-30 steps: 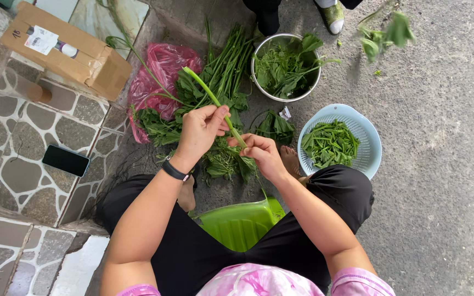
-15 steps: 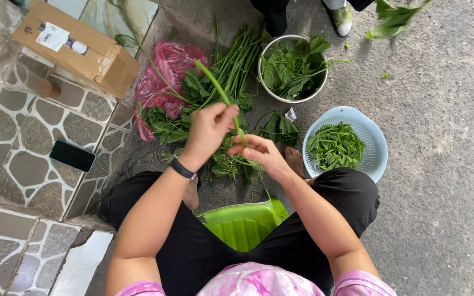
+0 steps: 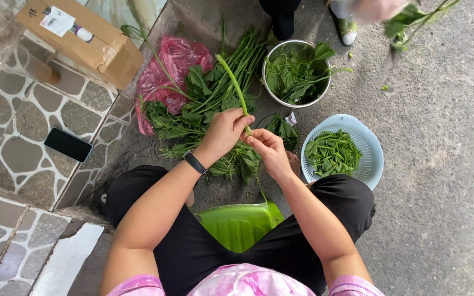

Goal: The person sits on a low stool and plucks leaves from green vegetable stems by hand. They place the separated leaves into a blue colander and discard the stems onto the ground. Another person assists by adding more vegetables to a metal bowl nearby.

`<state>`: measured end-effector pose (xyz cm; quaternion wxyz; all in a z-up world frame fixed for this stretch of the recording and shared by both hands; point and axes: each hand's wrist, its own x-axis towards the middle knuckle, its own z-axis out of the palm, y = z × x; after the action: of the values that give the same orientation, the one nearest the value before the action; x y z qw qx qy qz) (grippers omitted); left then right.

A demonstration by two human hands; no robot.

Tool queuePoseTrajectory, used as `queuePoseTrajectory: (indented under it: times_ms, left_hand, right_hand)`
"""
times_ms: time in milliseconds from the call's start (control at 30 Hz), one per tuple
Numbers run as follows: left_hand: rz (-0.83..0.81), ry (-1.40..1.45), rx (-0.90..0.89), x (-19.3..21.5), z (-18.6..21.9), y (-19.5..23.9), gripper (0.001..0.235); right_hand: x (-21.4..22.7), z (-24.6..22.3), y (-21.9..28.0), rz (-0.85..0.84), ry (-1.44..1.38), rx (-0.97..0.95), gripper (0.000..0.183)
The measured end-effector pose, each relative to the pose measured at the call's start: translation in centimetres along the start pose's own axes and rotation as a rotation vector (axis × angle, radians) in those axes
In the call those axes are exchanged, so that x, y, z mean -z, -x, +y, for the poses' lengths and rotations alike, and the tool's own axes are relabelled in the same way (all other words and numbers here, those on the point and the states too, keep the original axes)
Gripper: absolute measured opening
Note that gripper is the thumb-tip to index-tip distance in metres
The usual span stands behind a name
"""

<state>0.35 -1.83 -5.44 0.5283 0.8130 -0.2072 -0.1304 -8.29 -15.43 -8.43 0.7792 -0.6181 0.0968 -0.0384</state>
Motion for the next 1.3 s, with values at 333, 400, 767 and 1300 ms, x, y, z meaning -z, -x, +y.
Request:
queuePoseTrajectory:
  times_ms: [333,400,767,1300]
  left_hand:
    - [0.144,0.131,0.082,0.4,0.0,-0.7,0.029]
    - [0.160,0.222,0.103,0.5,0.6,-0.6,0.031]
    - [0.229,0.408,0.141,1.2,1.1,-0.8,0.033]
    - [0.186,0.423,0.103,1.3,2.1,0.2,0.027]
  right_hand:
    - [-1.2,-2.2,0.9,0.007,-0.110,0.022,0.008]
    - [-1.1,-2.3,1.1,-0.013,-0.168,0.045,0.006]
    - [-0.5,-0.3,0.9,-0.101,-0.251,0.120,0.004]
    - [-0.4,-0.8,1.0,-0.252,-0.224,0.081,0.037]
